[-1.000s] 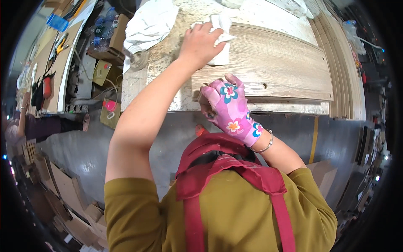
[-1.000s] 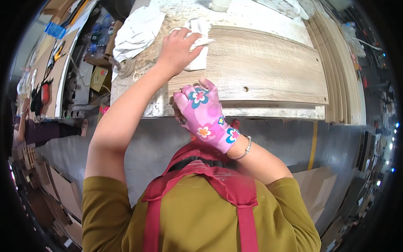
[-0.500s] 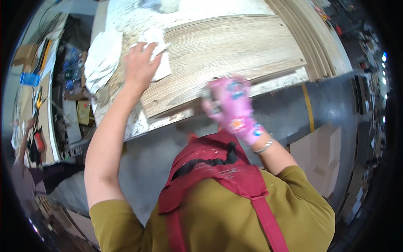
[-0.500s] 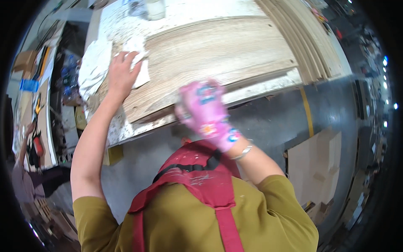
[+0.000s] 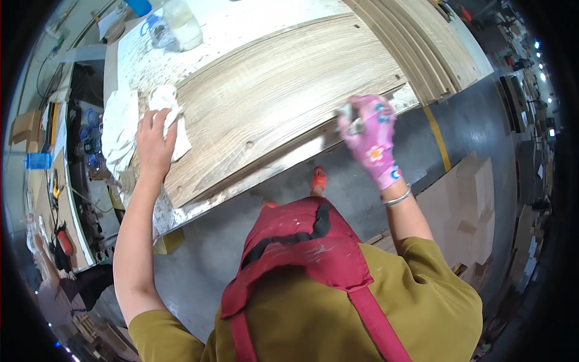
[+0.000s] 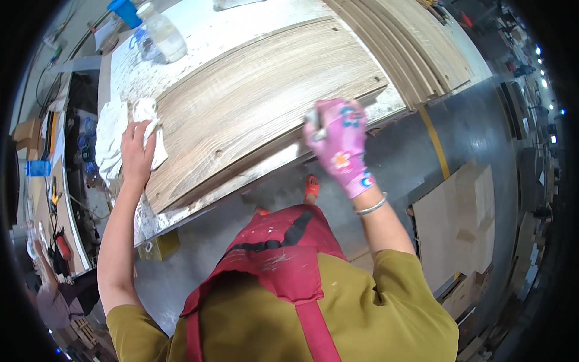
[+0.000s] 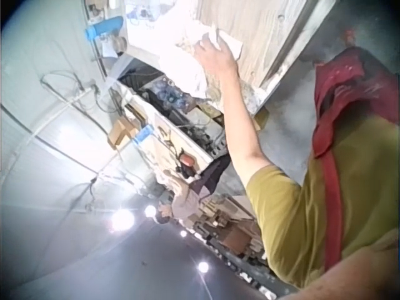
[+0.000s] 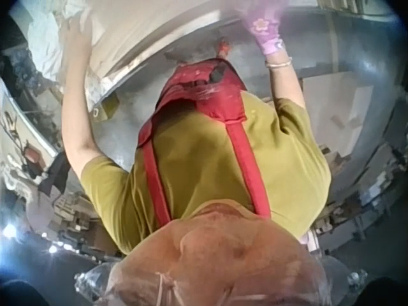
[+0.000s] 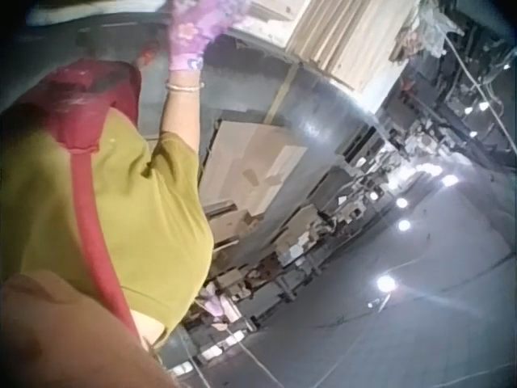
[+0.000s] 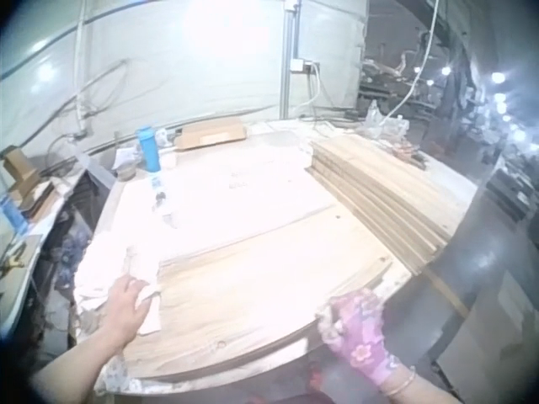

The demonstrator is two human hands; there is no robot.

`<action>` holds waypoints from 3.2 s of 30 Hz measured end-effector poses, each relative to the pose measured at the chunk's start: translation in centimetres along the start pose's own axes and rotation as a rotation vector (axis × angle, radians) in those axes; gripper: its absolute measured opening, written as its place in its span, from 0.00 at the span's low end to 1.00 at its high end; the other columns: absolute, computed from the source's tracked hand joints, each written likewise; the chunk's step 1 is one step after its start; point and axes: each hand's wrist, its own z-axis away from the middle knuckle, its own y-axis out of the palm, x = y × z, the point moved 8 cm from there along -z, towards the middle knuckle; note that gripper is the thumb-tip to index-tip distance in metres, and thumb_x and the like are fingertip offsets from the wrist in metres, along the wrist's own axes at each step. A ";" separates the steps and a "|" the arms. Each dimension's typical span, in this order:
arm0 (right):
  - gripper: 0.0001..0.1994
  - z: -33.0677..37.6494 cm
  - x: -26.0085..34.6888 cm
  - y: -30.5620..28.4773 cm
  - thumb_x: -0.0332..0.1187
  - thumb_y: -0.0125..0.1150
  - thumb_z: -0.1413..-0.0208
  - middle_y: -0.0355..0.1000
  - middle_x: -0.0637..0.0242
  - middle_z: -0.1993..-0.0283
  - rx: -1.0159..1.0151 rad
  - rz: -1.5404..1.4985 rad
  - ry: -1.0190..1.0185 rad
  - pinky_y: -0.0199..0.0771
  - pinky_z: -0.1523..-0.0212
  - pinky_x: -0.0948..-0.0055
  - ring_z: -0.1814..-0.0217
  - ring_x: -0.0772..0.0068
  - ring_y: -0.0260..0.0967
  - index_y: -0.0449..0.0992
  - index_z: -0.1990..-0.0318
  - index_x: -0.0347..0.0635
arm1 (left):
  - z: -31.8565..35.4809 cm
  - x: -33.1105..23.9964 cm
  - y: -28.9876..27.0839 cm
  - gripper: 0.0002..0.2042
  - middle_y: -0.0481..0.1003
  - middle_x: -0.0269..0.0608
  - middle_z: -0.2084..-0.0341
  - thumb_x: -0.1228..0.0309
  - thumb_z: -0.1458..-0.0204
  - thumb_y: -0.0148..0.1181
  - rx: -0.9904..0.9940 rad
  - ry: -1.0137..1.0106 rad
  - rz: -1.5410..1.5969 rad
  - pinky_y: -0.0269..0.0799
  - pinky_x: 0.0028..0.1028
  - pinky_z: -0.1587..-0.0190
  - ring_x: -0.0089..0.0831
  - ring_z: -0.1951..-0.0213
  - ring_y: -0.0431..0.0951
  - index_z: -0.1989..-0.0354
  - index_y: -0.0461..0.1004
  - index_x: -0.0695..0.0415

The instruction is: The person processes wooden panels on a workbench by rubbing their edges with a small sanding block and wiping their surfaces with a cloth.

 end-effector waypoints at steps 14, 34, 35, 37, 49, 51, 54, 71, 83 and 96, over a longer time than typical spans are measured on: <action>0.15 -0.5 -9.8 -0.8 0.40 0.59 0.55 0.72 0.62 0.65 -0.084 0.066 0.084 0.60 0.50 0.62 0.62 0.60 0.69 0.74 0.61 0.43 | 0.0 0.3 0.5 0.15 0.66 0.54 0.52 0.72 0.48 0.53 0.105 -0.018 -0.022 0.59 0.41 0.45 0.52 0.48 0.65 0.50 0.69 0.59; 0.15 -5.5 -23.5 0.3 0.34 0.53 0.41 0.71 0.65 0.56 -0.119 -1.330 0.642 0.68 0.55 0.78 0.56 0.77 0.68 0.69 0.49 0.37 | -4.3 -8.0 0.7 0.14 0.70 0.51 0.59 0.76 0.53 0.57 0.185 0.037 0.012 0.65 0.39 0.51 0.49 0.54 0.70 0.55 0.72 0.59; 0.15 -6.2 -24.5 1.9 0.36 0.53 0.40 0.71 0.67 0.58 -0.066 -1.351 0.618 0.67 0.59 0.79 0.58 0.78 0.68 0.70 0.49 0.40 | -6.9 -13.2 2.2 0.15 0.71 0.51 0.59 0.75 0.54 0.59 0.226 0.030 0.119 0.66 0.39 0.52 0.49 0.54 0.70 0.55 0.73 0.58; 0.15 -7.7 -22.5 2.7 0.38 0.53 0.40 0.72 0.69 0.59 0.051 -1.218 0.580 0.66 0.61 0.79 0.60 0.79 0.69 0.70 0.50 0.42 | -8.9 -22.3 3.0 0.17 0.71 0.52 0.56 0.77 0.56 0.58 0.092 0.224 0.195 0.67 0.40 0.52 0.49 0.54 0.71 0.55 0.73 0.60; 0.15 -8.0 -21.1 7.0 0.32 0.52 0.40 0.69 0.61 0.49 0.155 -0.975 0.298 0.61 0.44 0.74 0.48 0.71 0.65 0.70 0.49 0.33 | -1.1 -25.8 6.9 0.32 0.59 0.40 0.37 0.59 0.53 0.61 0.188 0.146 -0.008 0.65 0.42 0.46 0.44 0.39 0.62 0.39 0.62 0.53; 0.16 -8.2 -20.5 6.6 0.33 0.51 0.40 0.69 0.62 0.49 0.184 -0.927 0.276 0.60 0.43 0.74 0.47 0.71 0.64 0.71 0.49 0.32 | 1.9 -22.2 5.3 0.31 0.57 0.37 0.35 0.61 0.53 0.61 0.215 0.048 -0.084 0.65 0.43 0.46 0.42 0.38 0.61 0.38 0.61 0.52; 0.15 -8.0 -22.1 6.6 0.32 0.50 0.40 0.70 0.61 0.52 0.128 -1.036 0.367 0.62 0.47 0.76 0.50 0.74 0.66 0.71 0.49 0.33 | 5.8 -17.6 2.8 0.32 0.57 0.39 0.35 0.68 0.55 0.59 0.242 -0.056 -0.221 0.64 0.44 0.46 0.43 0.38 0.61 0.38 0.61 0.53; 0.17 -7.8 -21.3 6.6 0.33 0.50 0.39 0.68 0.59 0.50 0.121 -1.261 0.369 0.59 0.42 0.73 0.46 0.71 0.64 0.68 0.47 0.30 | 16.0 -6.8 -6.1 0.27 0.71 0.43 0.59 0.74 0.50 0.53 0.124 -0.743 -0.538 0.68 0.39 0.53 0.46 0.57 0.71 0.38 0.63 0.44; 0.16 -7.5 -21.6 6.3 0.31 0.52 0.41 0.66 0.59 0.48 0.093 -1.301 0.355 0.57 0.40 0.70 0.44 0.70 0.62 0.68 0.48 0.31 | 3.8 -0.1 -12.6 0.11 0.72 0.54 0.66 0.72 0.45 0.51 -0.452 -0.564 -0.048 0.67 0.39 0.58 0.51 0.60 0.72 0.57 0.71 0.64; 0.17 -7.2 -20.3 5.0 0.33 0.58 0.48 0.68 0.61 0.51 0.059 -1.144 0.491 0.63 0.46 0.74 0.49 0.71 0.65 0.71 0.53 0.31 | -14.4 -2.3 10.1 0.13 0.72 0.55 0.69 0.61 0.43 0.49 0.287 -0.308 0.230 0.65 0.45 0.62 0.55 0.63 0.70 0.65 0.70 0.61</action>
